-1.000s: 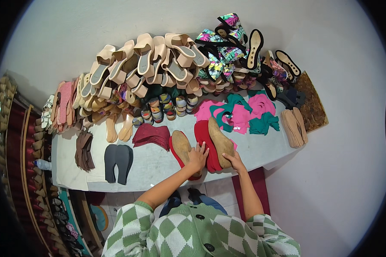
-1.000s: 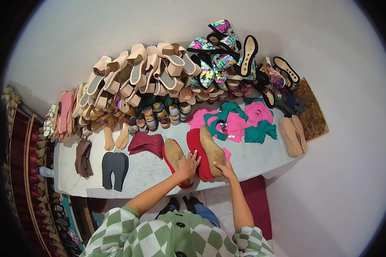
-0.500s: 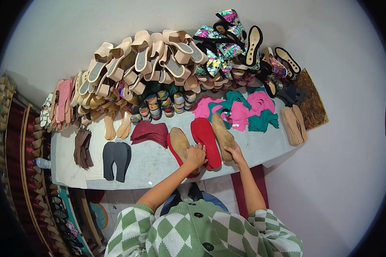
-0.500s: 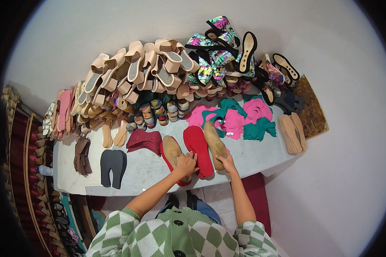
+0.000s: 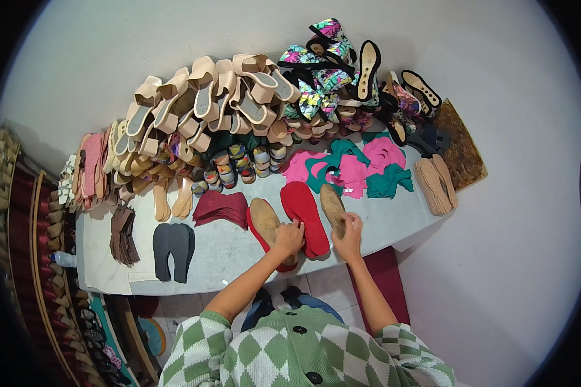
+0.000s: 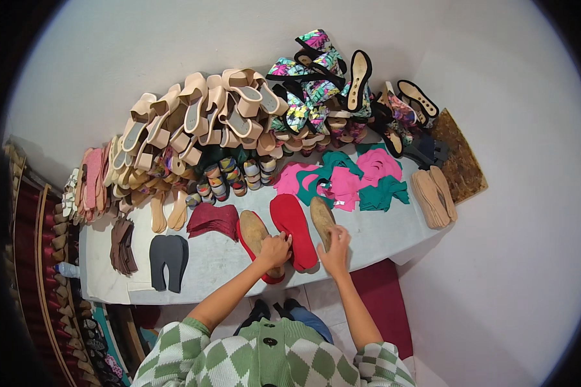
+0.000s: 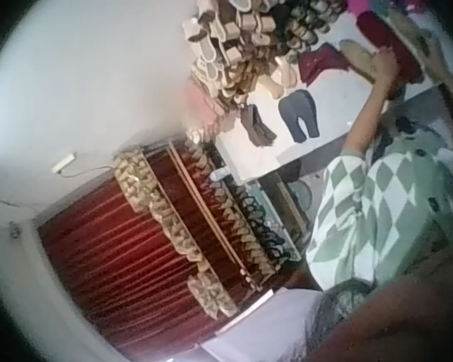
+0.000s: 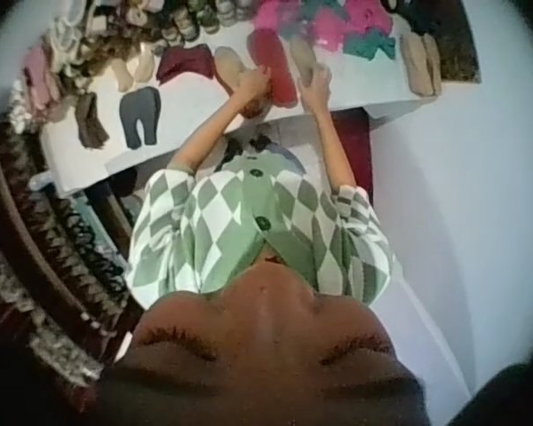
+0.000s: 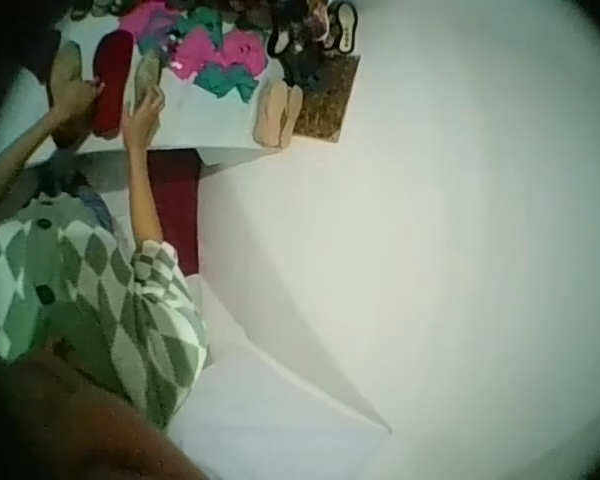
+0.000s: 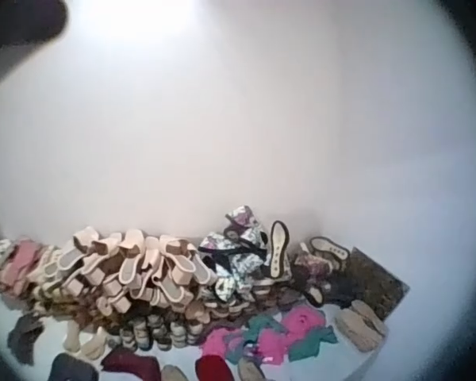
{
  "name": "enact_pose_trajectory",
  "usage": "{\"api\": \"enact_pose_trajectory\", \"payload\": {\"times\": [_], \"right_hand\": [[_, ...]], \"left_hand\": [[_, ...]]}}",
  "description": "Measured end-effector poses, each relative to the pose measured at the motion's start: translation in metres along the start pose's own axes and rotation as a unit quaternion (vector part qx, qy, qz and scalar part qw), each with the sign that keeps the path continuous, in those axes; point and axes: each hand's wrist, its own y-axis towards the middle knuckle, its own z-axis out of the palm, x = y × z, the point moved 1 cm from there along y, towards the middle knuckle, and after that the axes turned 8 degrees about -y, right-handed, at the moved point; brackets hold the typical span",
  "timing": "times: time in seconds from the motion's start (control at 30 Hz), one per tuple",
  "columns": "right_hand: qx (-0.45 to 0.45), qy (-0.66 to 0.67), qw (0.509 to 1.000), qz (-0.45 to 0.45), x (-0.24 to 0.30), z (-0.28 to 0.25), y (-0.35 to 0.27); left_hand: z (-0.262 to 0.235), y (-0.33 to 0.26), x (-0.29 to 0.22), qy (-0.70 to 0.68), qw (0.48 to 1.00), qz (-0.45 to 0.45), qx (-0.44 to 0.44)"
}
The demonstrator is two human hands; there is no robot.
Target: The recorder is assembling shoe components by fitting soles to uppers at a worktable.
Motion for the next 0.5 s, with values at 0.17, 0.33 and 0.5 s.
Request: {"api": "enact_pose_trajectory", "payload": {"times": [0.17, 0.33, 0.5], "right_hand": [[0.282, 0.092, 0.954, -0.031, 0.033, 0.001, -0.023], [0.248, 0.042, 0.967, -0.025, 0.035, 0.013, -0.023], [0.252, 0.088, 0.962, -0.065, 0.021, 0.011, -0.004]], "left_hand": [[0.006, -0.002, 0.003, 0.027, 0.999, 0.017, -0.011], [0.004, 0.0, 0.001, 0.013, 0.999, -0.009, 0.037], [0.005, 0.007, 0.006, 0.017, 0.997, -0.03, 0.069]]}}
